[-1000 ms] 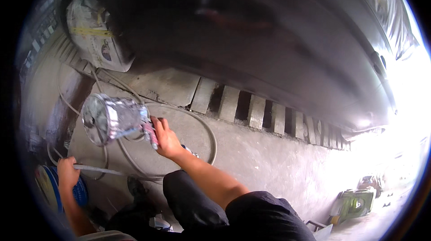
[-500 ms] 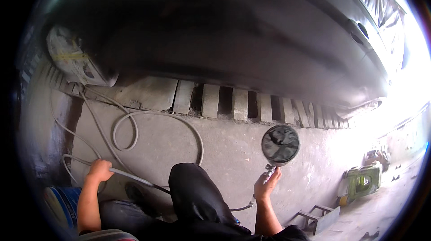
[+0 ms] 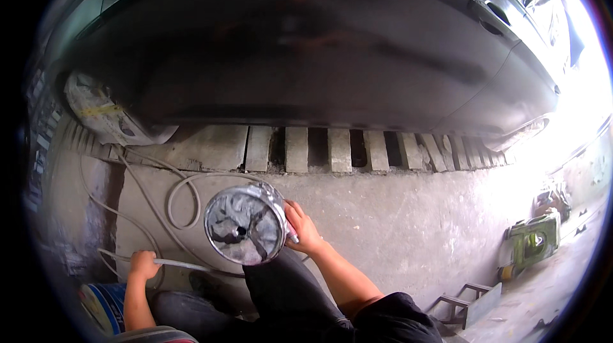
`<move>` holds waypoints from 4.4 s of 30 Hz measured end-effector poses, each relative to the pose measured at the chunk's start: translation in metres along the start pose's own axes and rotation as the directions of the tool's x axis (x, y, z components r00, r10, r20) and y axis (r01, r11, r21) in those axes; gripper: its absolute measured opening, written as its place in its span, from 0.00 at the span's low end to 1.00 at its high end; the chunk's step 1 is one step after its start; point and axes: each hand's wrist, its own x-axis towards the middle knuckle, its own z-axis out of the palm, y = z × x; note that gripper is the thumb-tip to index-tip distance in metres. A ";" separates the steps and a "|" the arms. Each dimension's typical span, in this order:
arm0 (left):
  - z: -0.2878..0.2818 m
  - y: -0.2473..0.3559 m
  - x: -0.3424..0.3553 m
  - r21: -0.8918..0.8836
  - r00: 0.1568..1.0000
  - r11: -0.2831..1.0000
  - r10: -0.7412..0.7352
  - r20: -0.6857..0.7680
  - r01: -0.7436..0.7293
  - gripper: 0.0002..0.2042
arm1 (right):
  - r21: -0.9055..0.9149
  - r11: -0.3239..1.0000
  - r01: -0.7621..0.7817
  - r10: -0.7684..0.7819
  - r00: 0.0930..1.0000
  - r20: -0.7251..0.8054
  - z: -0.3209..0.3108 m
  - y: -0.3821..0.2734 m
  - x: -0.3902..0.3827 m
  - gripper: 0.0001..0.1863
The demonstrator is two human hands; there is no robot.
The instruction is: The person spray-paints the exterior panels of a dark car using a spray gun and a paint cup, moving along the doors and the rear quarter panel while in a body shop.
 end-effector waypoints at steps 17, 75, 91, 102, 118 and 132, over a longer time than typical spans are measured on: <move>-0.035 0.086 0.018 -0.048 0.988 0.987 0.153 0.001 -0.153 0.11 | -0.128 0.954 -0.272 -0.101 0.111 -0.989 -0.223 -0.034 -0.140 0.07; -0.323 0.240 -0.176 -0.386 0.964 0.916 -0.006 0.267 0.113 0.29 | 0.313 0.946 -0.080 0.318 0.405 -0.857 -0.402 -0.579 -0.157 0.32; -0.341 0.424 -0.176 -0.485 0.873 0.845 0.047 0.485 0.223 0.31 | 0.170 0.963 -0.209 0.263 0.600 -0.756 -0.578 -0.574 -0.120 0.28; -0.330 0.607 -0.283 -0.577 0.922 0.789 0.035 0.386 0.211 0.30 | 0.165 0.966 -0.198 0.257 0.798 -0.545 -0.742 -0.540 -0.196 0.27; -0.203 0.713 -0.417 -0.535 0.597 -0.276 0.253 0.761 0.799 0.17 | 0.308 0.951 -0.028 0.233 0.719 -0.655 -0.844 -0.514 -0.200 0.32; -0.151 0.988 -0.590 -0.559 0.660 -0.428 0.127 0.741 0.710 0.10 | 0.336 0.926 -0.173 0.270 0.924 -0.271 -0.968 -0.501 -0.225 0.32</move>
